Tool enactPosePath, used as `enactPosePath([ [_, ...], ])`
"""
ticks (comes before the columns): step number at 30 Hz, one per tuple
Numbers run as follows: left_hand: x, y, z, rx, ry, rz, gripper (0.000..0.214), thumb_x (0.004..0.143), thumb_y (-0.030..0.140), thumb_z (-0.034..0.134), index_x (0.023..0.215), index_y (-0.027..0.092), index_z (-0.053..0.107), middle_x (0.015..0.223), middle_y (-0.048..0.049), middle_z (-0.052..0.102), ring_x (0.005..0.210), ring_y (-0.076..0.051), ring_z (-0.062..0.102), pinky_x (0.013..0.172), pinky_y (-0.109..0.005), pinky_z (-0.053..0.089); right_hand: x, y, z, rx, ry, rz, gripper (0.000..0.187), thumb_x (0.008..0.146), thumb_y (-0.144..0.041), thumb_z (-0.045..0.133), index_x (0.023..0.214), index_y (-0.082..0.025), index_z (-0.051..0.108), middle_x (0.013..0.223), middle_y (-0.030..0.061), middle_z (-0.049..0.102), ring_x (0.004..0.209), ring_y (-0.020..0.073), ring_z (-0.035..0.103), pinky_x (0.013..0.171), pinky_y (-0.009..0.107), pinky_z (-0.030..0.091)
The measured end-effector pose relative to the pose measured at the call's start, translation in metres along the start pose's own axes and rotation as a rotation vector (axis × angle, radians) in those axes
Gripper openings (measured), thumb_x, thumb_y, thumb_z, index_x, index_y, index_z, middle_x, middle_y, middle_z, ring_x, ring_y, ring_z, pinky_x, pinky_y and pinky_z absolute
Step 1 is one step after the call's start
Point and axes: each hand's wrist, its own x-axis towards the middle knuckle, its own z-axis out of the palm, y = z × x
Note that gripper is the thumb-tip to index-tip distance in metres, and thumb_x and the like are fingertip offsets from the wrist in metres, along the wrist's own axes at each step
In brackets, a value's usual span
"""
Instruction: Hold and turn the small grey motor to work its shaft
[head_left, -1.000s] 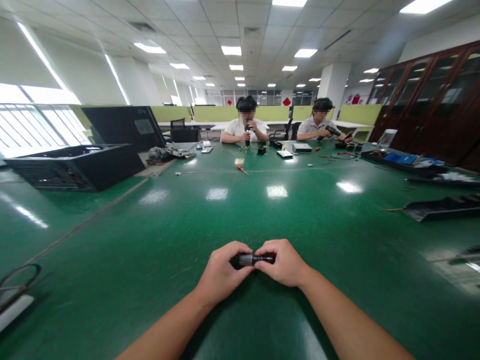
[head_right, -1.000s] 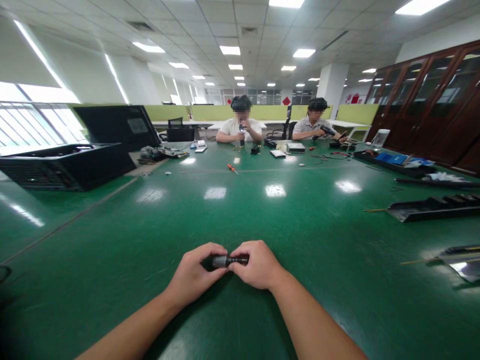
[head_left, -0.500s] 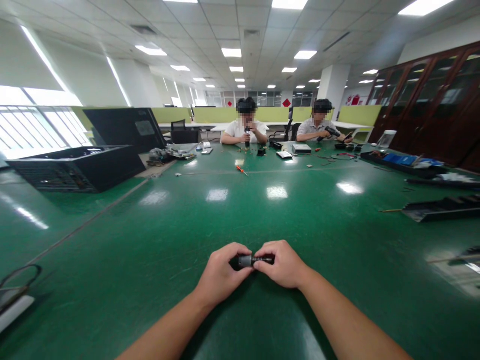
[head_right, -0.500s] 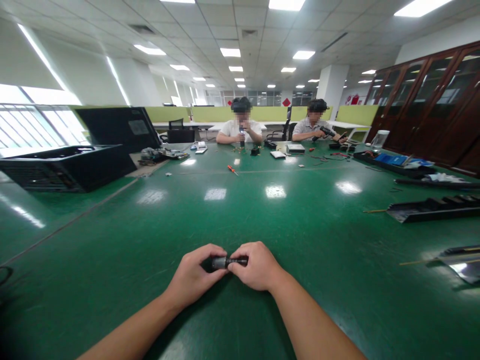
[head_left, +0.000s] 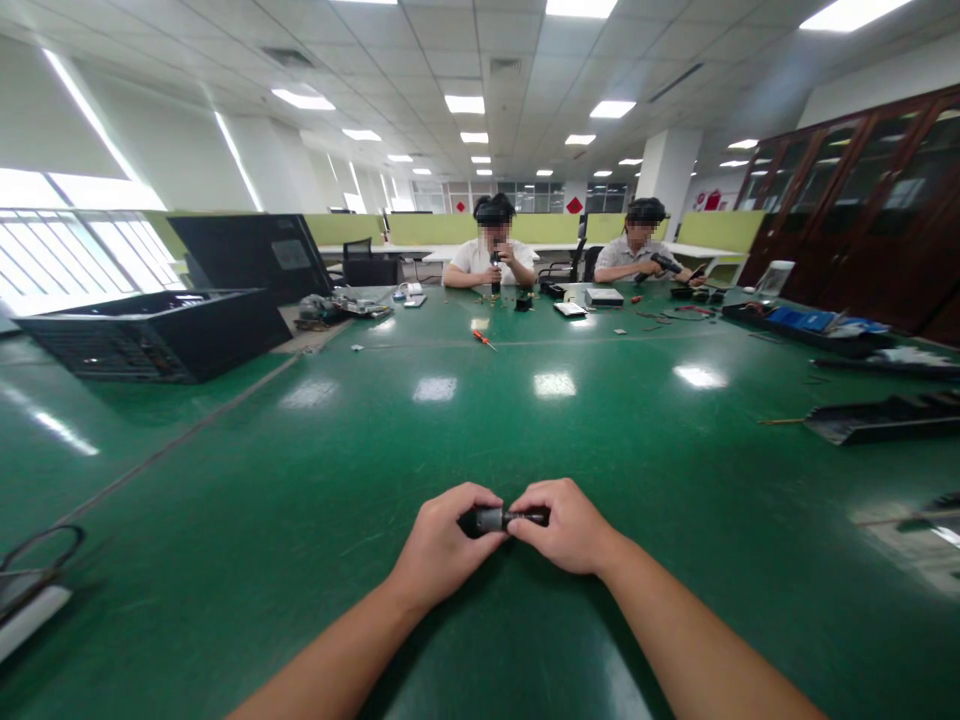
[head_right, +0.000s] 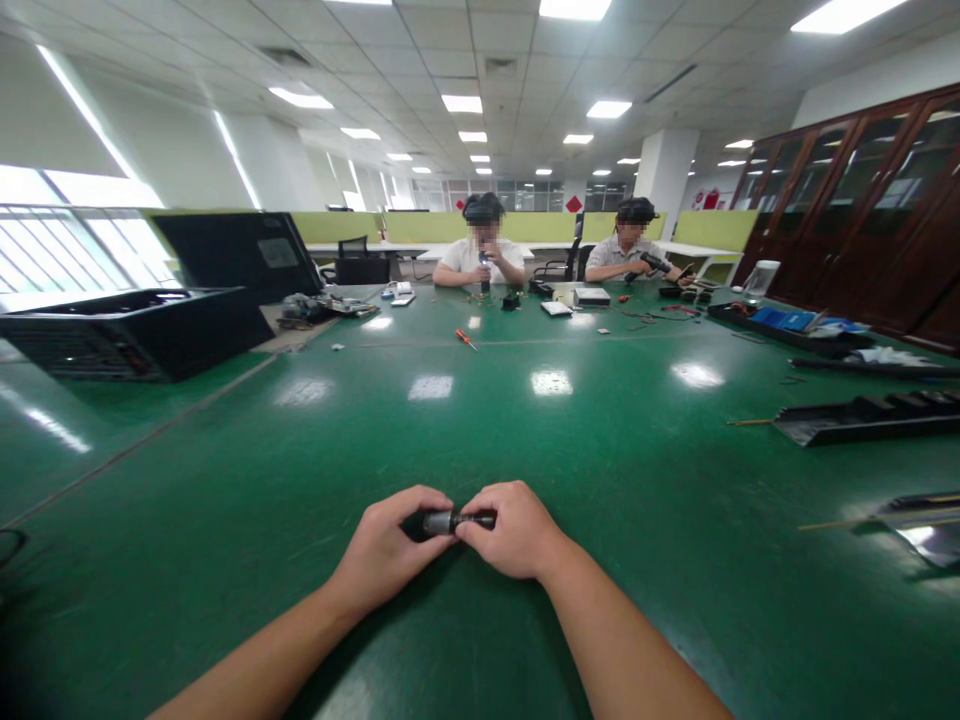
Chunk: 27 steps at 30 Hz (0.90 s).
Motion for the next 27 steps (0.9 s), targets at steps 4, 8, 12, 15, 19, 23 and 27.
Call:
enactPosePath([
  [4, 0.0003, 0.0007, -0.0005, 0.003, -0.001, -0.006, 0.017, 0.075, 0.023, 0.073, 0.091, 0.021, 0.067, 0.088, 0.0, 0.069, 0.081, -0.016, 0.065, 0.074, -0.026, 0.049, 0.0002, 0.0, -0.0005, 0.005, 0.0, 0.002, 0.012, 0.08, -0.022, 0.066, 0.084, -0.019, 0.077, 0.074, 0.0015, 0.07, 0.069, 0.014, 0.061, 0.063, 0.024, 0.04],
  [8, 0.0002, 0.0012, -0.001, 0.013, -0.002, -0.005, 0.017, 0.075, 0.025, 0.073, 0.091, 0.02, 0.067, 0.087, -0.002, 0.069, 0.081, -0.017, 0.065, 0.074, -0.027, 0.049, 0.0003, -0.0007, -0.0015, 0.004, -0.007, 0.002, 0.013, 0.081, -0.023, 0.065, 0.084, -0.019, 0.077, 0.074, 0.0015, 0.07, 0.069, 0.0141, 0.061, 0.064, 0.024, 0.04],
  [12, -0.0002, 0.0003, -0.0011, 0.018, -0.005, -0.01, 0.018, 0.075, 0.024, 0.073, 0.091, 0.021, 0.067, 0.088, -0.0014, 0.069, 0.081, -0.017, 0.065, 0.074, -0.027, 0.05, 0.0001, -0.0018, -0.0022, 0.002, -0.009, 0.01, 0.013, 0.081, -0.023, 0.065, 0.084, -0.02, 0.077, 0.075, 0.002, 0.07, 0.069, 0.0148, 0.062, 0.064, 0.025, 0.041],
  [15, -0.0005, -0.0002, -0.0009, 0.011, -0.003, -0.014, 0.017, 0.075, 0.023, 0.073, 0.091, 0.021, 0.067, 0.087, -0.0009, 0.069, 0.081, -0.017, 0.065, 0.074, -0.027, 0.049, -0.0005, -0.0019, -0.0018, 0.011, -0.007, 0.016, 0.013, 0.081, -0.022, 0.064, 0.084, -0.02, 0.076, 0.076, 0.0023, 0.071, 0.07, 0.0151, 0.062, 0.064, 0.025, 0.041],
  [19, 0.0001, 0.0004, -0.0012, -0.003, 0.019, -0.018, 0.017, 0.074, 0.022, 0.072, 0.09, 0.021, 0.067, 0.087, -0.0006, 0.069, 0.081, -0.017, 0.065, 0.074, -0.027, 0.049, -0.0015, -0.0004, 0.0002, -0.004, 0.007, 0.022, 0.012, 0.077, -0.02, 0.065, 0.084, -0.018, 0.075, 0.076, 0.0022, 0.071, 0.067, 0.015, 0.061, 0.062, 0.024, 0.04],
  [23, 0.0011, 0.0008, -0.0016, -0.004, 0.016, -0.017, 0.017, 0.074, 0.022, 0.072, 0.09, 0.021, 0.067, 0.087, -0.0007, 0.069, 0.081, -0.017, 0.065, 0.074, -0.027, 0.049, -0.0014, 0.0008, 0.0015, -0.011, 0.012, 0.021, 0.011, 0.077, -0.02, 0.065, 0.083, -0.018, 0.075, 0.078, 0.0025, 0.072, 0.069, 0.0153, 0.061, 0.063, 0.025, 0.041],
  [27, 0.0004, -0.0001, -0.0011, 0.001, 0.019, -0.013, 0.017, 0.074, 0.023, 0.072, 0.09, 0.021, 0.067, 0.087, -0.0013, 0.069, 0.081, -0.017, 0.065, 0.074, -0.027, 0.049, -0.0006, 0.0006, 0.0013, -0.01, 0.009, 0.023, 0.011, 0.078, -0.019, 0.065, 0.083, -0.018, 0.075, 0.077, 0.0024, 0.072, 0.069, 0.0152, 0.062, 0.064, 0.025, 0.041],
])
